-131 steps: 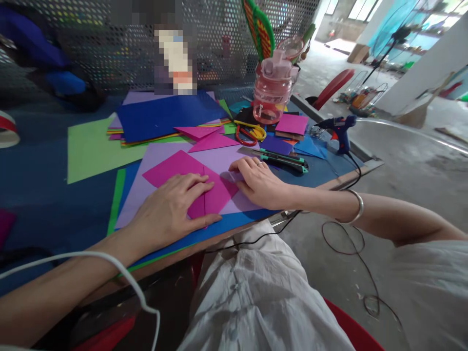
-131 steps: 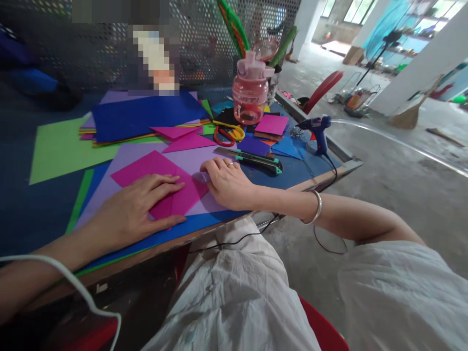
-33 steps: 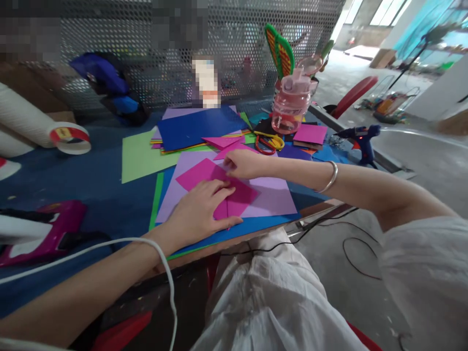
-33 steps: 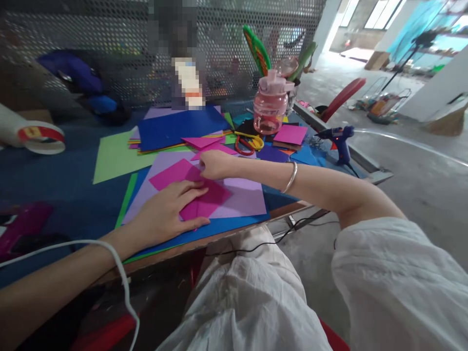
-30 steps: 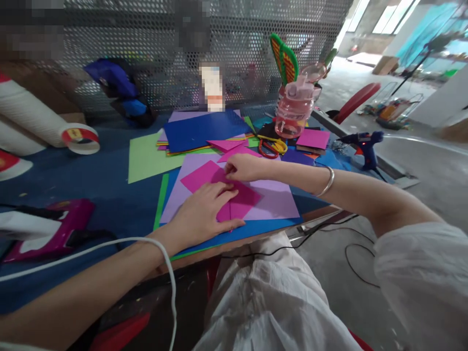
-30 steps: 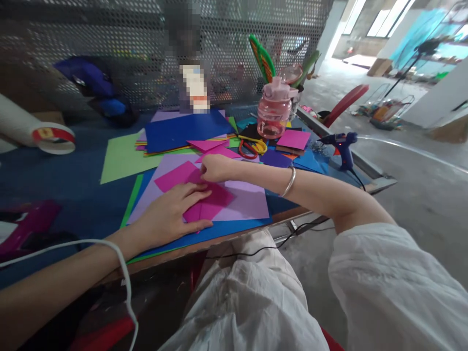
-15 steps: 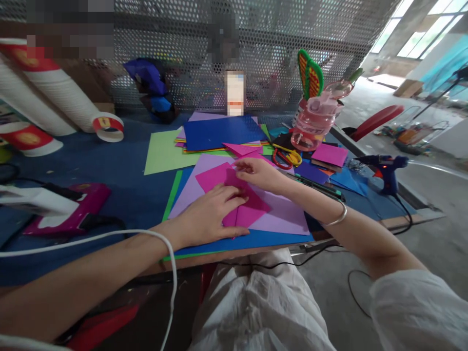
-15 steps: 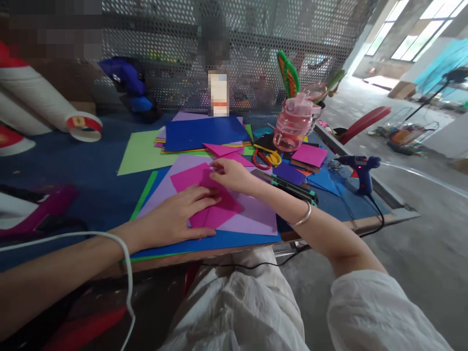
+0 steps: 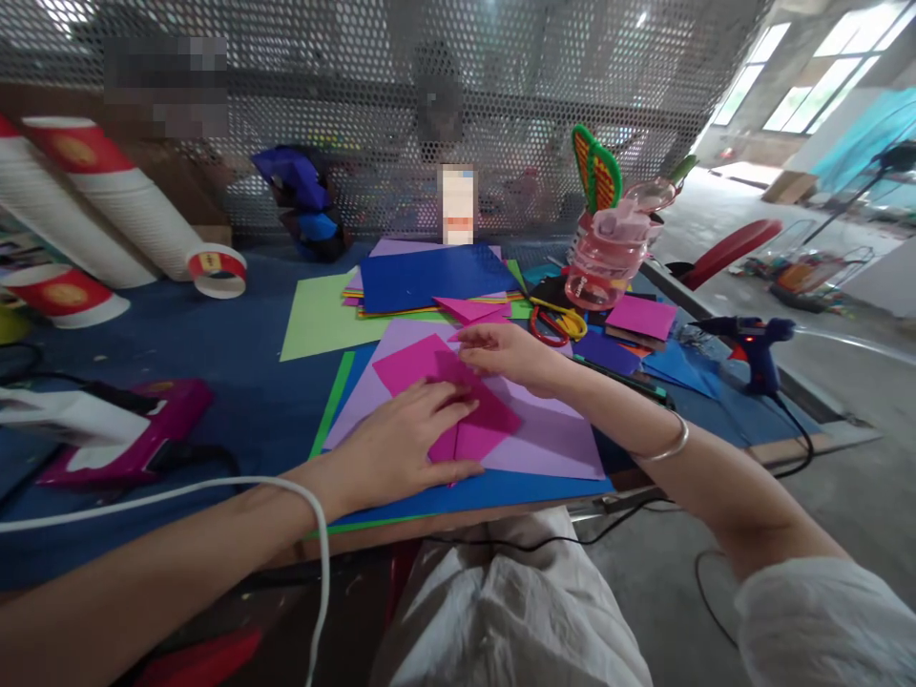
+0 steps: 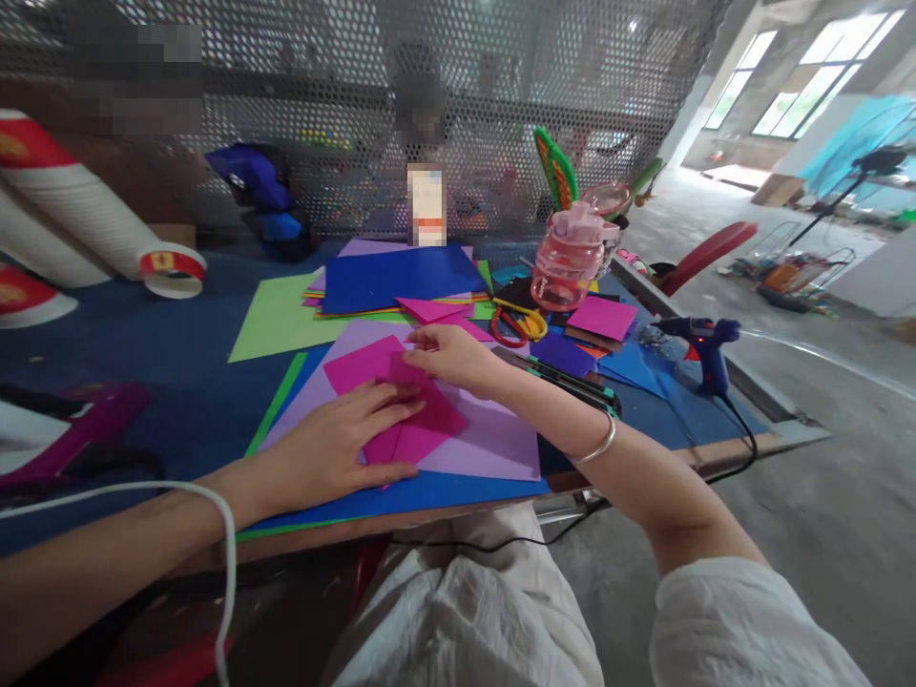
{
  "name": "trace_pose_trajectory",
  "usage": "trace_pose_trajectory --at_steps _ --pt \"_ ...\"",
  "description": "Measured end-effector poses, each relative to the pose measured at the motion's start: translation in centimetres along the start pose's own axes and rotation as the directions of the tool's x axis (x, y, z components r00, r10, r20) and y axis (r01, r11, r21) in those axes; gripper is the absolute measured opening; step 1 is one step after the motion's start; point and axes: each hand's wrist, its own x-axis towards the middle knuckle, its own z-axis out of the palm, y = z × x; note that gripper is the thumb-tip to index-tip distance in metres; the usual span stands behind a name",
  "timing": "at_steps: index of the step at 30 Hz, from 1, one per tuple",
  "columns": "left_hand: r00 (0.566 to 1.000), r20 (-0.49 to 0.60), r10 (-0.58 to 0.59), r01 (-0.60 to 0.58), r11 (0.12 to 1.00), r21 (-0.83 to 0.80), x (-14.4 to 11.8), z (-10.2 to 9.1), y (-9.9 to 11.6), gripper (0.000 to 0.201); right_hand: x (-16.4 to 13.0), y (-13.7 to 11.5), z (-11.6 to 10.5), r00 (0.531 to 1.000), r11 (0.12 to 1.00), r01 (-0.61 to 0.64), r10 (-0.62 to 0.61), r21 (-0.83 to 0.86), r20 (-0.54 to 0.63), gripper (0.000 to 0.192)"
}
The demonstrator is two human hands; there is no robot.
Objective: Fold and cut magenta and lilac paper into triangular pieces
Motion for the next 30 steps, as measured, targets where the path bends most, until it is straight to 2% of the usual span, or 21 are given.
trace_pose_trajectory --at_steps 4,10,13,16,19,22,24,25,27,28,29,30 --pt "1.0 0.002 -0.022 0.022 1.0 0.005 -0.1 0.1 0.3 0.069 -0.7 -1.2 0.0 0.991 0.971 -0.133 0.126 0.2 0.05 0.029" --pt "0.997 -0.002 -0.073 0.073 0.997 0.019 -0.4 -0.1 0.7 0.07 -0.4 -1.0 0.1 0.978 0.959 -0.198 0.181 0.202 0.099 0.037" --pt "0.998 -0.014 -0.057 0.057 0.998 0.004 -0.5 -0.1 0.7 0.07 -0.3 -0.7 0.0 0.973 0.966 -0.197 0.171 0.167 0.154 0.028" --pt "0.998 -0.055 -0.018 0.019 1.0 0.016 -0.5 0.0 0.5 0.07 -0.3 -0.4 -0.3 0.963 0.977 -0.179 0.15 0.117 0.226 0.009" --pt "0.994 -0.088 0.062 -0.058 0.997 0.052 -0.5 0.0 0.5 0.066 -0.3 -0.1 -0.4 0.957 0.991 -0.134 0.122 0.025 0.263 0.024" --pt "0.98 -0.18 0.084 -0.072 0.995 0.075 -0.4 -0.4 0.6 0.063 0.0 0.2 -0.5 0.983 0.997 -0.06 0.051 0.041 0.177 0.029" --pt "0.939 -0.345 0.0 0.02 0.998 0.054 -0.1 -0.9 0.4 0.066 0.4 0.3 -0.5 0.999 0.99 0.009 -0.014 0.137 0.039 0.028" --pt "0.893 -0.443 -0.078 0.092 0.996 0.01 0.1 -1.2 0.1 0.066 0.5 0.3 -0.5 0.999 0.981 0.044 -0.038 0.189 -0.035 0.028" --pt "0.759 -0.584 -0.287 0.228 0.958 -0.175 0.8 -1.5 -0.8 0.063 0.7 0.3 -0.5 0.985 0.956 0.116 -0.075 0.268 -0.156 0.028" --pt "0.699 -0.589 -0.406 0.266 0.912 -0.313 1.2 -1.6 -1.4 0.062 0.8 0.3 -0.5 0.978 0.948 0.145 -0.093 0.285 -0.188 0.029" --pt "0.667 -0.533 -0.522 0.281 0.838 -0.468 1.5 -1.6 -1.9 0.064 0.8 0.3 -0.4 0.972 0.941 0.17 -0.112 0.294 -0.205 0.03" --pt "0.662 -0.416 -0.623 0.292 0.726 -0.623 1.8 -1.6 -2.3 0.066 0.7 0.4 -0.3 0.969 0.933 0.192 -0.13 0.303 -0.212 0.032"
